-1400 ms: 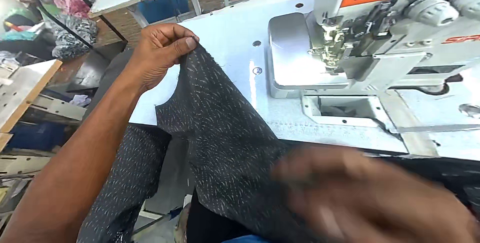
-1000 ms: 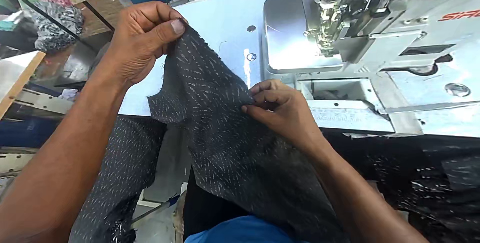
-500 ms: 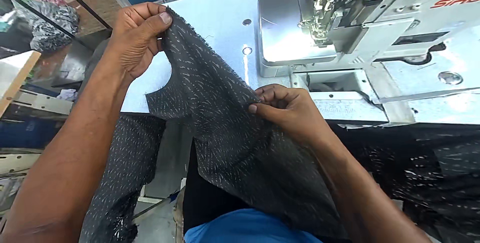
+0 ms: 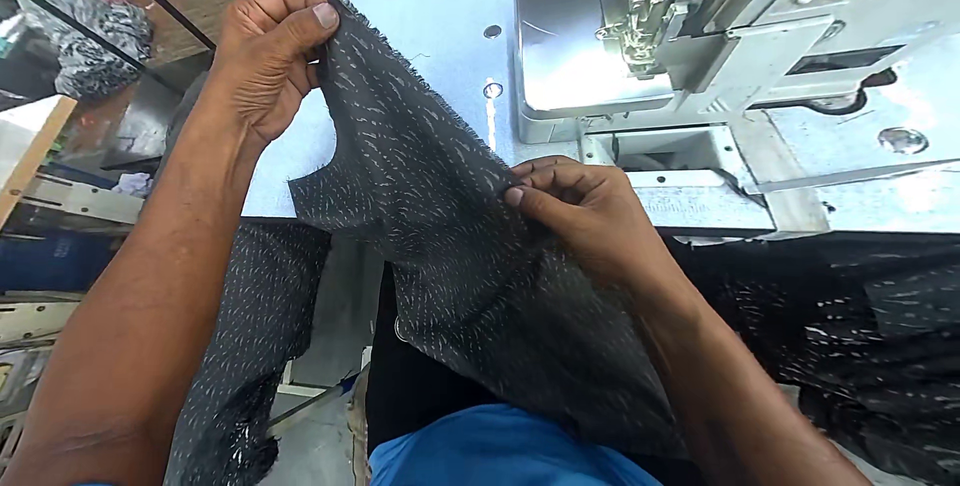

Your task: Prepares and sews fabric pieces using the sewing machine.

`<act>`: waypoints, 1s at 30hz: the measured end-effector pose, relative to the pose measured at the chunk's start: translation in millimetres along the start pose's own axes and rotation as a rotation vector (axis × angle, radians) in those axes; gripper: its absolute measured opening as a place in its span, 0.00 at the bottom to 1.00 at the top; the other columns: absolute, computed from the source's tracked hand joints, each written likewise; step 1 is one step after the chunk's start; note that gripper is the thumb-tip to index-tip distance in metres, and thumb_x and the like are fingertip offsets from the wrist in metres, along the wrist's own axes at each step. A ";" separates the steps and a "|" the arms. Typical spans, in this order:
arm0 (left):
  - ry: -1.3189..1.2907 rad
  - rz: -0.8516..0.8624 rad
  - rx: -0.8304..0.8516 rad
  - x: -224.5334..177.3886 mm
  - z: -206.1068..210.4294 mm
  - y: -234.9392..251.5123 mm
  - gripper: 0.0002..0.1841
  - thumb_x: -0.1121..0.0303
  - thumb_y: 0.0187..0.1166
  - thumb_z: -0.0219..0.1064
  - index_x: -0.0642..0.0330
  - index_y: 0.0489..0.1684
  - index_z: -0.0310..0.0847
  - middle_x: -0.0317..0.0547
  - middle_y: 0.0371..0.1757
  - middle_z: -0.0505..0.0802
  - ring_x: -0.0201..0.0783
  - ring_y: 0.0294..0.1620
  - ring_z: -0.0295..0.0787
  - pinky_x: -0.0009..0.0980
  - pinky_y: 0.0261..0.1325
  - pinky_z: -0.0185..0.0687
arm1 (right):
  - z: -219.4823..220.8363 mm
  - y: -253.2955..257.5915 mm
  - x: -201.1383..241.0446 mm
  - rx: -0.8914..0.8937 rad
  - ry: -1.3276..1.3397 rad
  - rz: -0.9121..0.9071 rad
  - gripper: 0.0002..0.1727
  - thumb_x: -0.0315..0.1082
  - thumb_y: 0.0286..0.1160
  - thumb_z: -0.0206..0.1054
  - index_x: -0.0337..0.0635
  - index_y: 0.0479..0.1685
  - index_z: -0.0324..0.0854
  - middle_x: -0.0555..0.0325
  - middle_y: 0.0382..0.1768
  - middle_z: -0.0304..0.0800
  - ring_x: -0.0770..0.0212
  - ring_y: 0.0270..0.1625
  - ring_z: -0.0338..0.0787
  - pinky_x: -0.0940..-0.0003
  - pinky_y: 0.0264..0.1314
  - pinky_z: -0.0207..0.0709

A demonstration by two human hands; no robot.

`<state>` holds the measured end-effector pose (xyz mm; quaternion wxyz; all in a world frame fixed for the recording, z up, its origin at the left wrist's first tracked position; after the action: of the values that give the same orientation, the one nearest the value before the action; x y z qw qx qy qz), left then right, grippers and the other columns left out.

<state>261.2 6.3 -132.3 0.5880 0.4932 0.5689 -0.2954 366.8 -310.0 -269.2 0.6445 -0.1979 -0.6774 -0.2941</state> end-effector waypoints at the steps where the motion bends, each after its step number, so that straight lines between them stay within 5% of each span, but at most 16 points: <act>1: 0.000 -0.001 0.005 0.2 1.0 0.2 0.06 0.73 0.84 0.64 0.54 0.39 0.86 0.38 0.40 0.96 0.33 0.40 0.95 0.34 0.49 0.94 | -0.1 0.0 -0.8 -0.009 -0.003 -0.003 0.02 0.32 0.71 0.76 0.44 0.33 0.92 0.60 0.53 0.93 0.69 0.39 0.92 0.76 0.39 0.88; 7: 0.000 0.012 0.027 -0.4 0.9 -2.0 0.06 0.74 0.83 0.63 0.54 0.40 0.86 0.38 0.41 0.96 0.34 0.43 0.95 0.36 0.52 0.94 | 2.2 -1.5 3.1 -0.116 -0.127 -0.071 0.05 0.34 0.63 0.80 0.49 0.25 0.90 0.62 0.50 0.91 0.69 0.45 0.90 0.77 0.41 0.87; 17: 0.040 -0.063 -0.014 -0.9 17.9 26.9 0.04 0.74 0.84 0.64 0.60 0.44 0.86 0.39 0.39 0.96 0.34 0.40 0.95 0.34 0.51 0.94 | -2.7 -14.1 11.7 -0.069 0.029 -0.034 0.05 0.31 0.69 0.75 0.46 0.27 0.89 0.60 0.47 0.94 0.67 0.39 0.91 0.75 0.37 0.87; 25: 0.031 -0.216 0.168 12.7 77.1 72.5 0.02 0.75 0.79 0.69 0.63 0.41 0.86 0.42 0.35 0.95 0.33 0.34 0.94 0.31 0.41 0.93 | -21.9 -52.0 0.1 -0.171 -0.025 0.031 0.06 0.35 0.70 0.75 0.48 0.26 0.92 0.60 0.49 0.94 0.64 0.38 0.92 0.72 0.34 0.89; 30: 0.083 -0.305 0.302 17.8 100.1 84.8 0.03 0.75 0.79 0.70 0.64 0.43 0.88 0.43 0.37 0.95 0.33 0.35 0.94 0.31 0.42 0.93 | -24.2 -79.2 -14.3 -0.147 0.082 0.054 0.06 0.39 0.71 0.76 0.48 0.30 0.92 0.59 0.41 0.94 0.66 0.33 0.90 0.74 0.32 0.85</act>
<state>379.2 -52.9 -142.0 0.4321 0.4958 0.6098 -0.4423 335.2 -383.5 -294.8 0.6630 -0.2506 -0.6216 -0.3335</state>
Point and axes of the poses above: each hand's wrist, its own y-axis towards the middle knuckle, its own z-axis out of the palm, x = y × z, the point moved 1 cm from there along y, towards the middle knuckle
